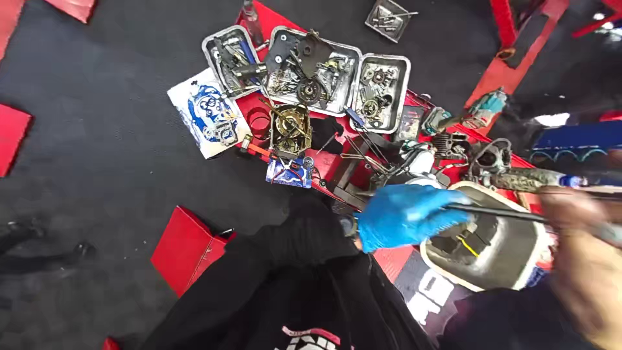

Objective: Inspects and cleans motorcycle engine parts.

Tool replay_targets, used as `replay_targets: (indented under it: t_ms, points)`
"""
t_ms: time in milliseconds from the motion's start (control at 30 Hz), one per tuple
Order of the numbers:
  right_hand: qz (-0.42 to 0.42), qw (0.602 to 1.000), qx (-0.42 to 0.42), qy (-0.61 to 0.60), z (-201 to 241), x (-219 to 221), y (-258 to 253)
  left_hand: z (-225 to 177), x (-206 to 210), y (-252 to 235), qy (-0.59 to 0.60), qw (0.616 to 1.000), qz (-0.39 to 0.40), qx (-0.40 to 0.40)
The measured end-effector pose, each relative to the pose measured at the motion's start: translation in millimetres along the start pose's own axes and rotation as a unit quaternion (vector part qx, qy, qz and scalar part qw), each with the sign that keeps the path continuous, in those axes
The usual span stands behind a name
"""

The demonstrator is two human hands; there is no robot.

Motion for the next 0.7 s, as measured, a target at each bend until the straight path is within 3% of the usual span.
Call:
replay_targets:
  t_ms: [67,200,267,367,433,500,567,700]
  points:
    - [0.103,0.987,-0.102,0.07,-3,47,-13,28,-56,33,-0.014,0.994,-0.071,-0.081]
    - [0.082,0.983,-0.158,0.051,-19,167,-18,86,-177,132,-0.104,0.926,-0.24,-0.271]
    - [0.191,0.978,-0.081,0.027,-68,248,-10,116,-236,182,-0.15,0.859,-0.296,-0.391]
    - [0.412,0.903,0.112,0.048,-158,356,12,166,-308,241,-0.135,0.754,-0.369,-0.526]
    - [0.46,0.865,0.177,0.098,-197,394,19,201,-347,264,-0.113,0.695,-0.421,-0.571]
    - [0.453,0.857,0.202,0.14,-220,414,14,224,-375,273,-0.099,0.656,-0.462,-0.588]
    - [0.429,0.857,0.22,0.182,-237,421,-2,233,-393,258,-0.078,0.651,-0.494,-0.57]
    - [0.451,0.821,0.241,0.256,-265,430,-12,238,-411,192,-0.056,0.714,-0.479,-0.507]
Point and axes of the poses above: each hand's wrist, its own y-axis away from the middle knuckle, its own x-axis out of the palm, z = x × y, the point moved 7 cm from there along -y, towards the middle knuckle, and after that the axes turned 9 degrees about z, right-handed, at the moved point
